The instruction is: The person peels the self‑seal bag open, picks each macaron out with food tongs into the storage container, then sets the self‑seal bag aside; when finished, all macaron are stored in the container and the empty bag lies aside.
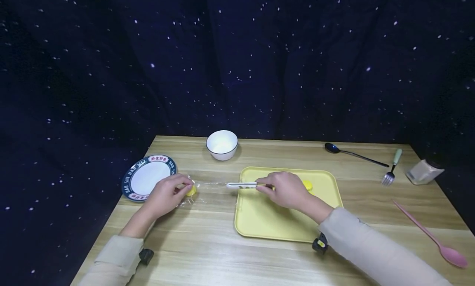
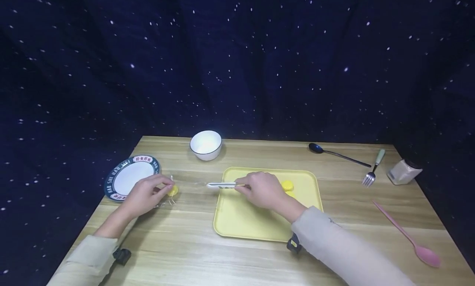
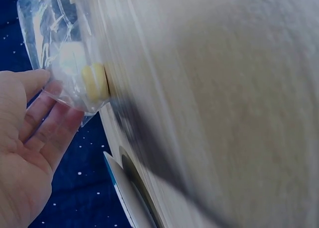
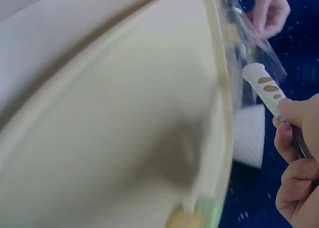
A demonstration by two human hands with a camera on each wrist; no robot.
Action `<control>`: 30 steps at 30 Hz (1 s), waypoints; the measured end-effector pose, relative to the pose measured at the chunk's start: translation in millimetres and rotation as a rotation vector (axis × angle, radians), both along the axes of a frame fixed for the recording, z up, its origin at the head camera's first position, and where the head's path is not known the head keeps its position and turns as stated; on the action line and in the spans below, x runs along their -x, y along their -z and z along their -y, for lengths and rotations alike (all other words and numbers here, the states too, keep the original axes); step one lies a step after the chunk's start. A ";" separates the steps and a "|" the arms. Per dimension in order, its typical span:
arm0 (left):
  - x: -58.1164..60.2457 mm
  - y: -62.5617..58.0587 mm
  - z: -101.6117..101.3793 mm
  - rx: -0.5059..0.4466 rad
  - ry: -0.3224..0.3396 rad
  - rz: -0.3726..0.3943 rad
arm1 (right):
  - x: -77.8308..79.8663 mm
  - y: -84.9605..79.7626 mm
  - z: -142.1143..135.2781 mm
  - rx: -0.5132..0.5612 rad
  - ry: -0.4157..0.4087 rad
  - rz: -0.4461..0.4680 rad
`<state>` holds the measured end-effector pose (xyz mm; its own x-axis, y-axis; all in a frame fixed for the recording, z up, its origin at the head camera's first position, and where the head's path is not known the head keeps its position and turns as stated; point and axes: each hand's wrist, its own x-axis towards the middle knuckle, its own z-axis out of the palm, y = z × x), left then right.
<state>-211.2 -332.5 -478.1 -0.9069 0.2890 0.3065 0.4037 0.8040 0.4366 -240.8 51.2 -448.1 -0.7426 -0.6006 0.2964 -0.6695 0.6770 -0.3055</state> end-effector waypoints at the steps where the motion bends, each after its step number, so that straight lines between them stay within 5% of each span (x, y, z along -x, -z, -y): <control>1: -0.1 0.0 -0.1 0.000 0.001 0.001 | 1.0 2.6 7.4 -0.008 -0.005 0.016; 16: 0.2 -0.3 0.8 0.020 -0.002 -0.014 | 10.9 24.6 93.0 -0.035 -0.099 0.107; 30: 0.5 0.5 5.0 0.063 0.001 -0.049 | 13.0 27.6 107.8 -0.012 -0.114 0.115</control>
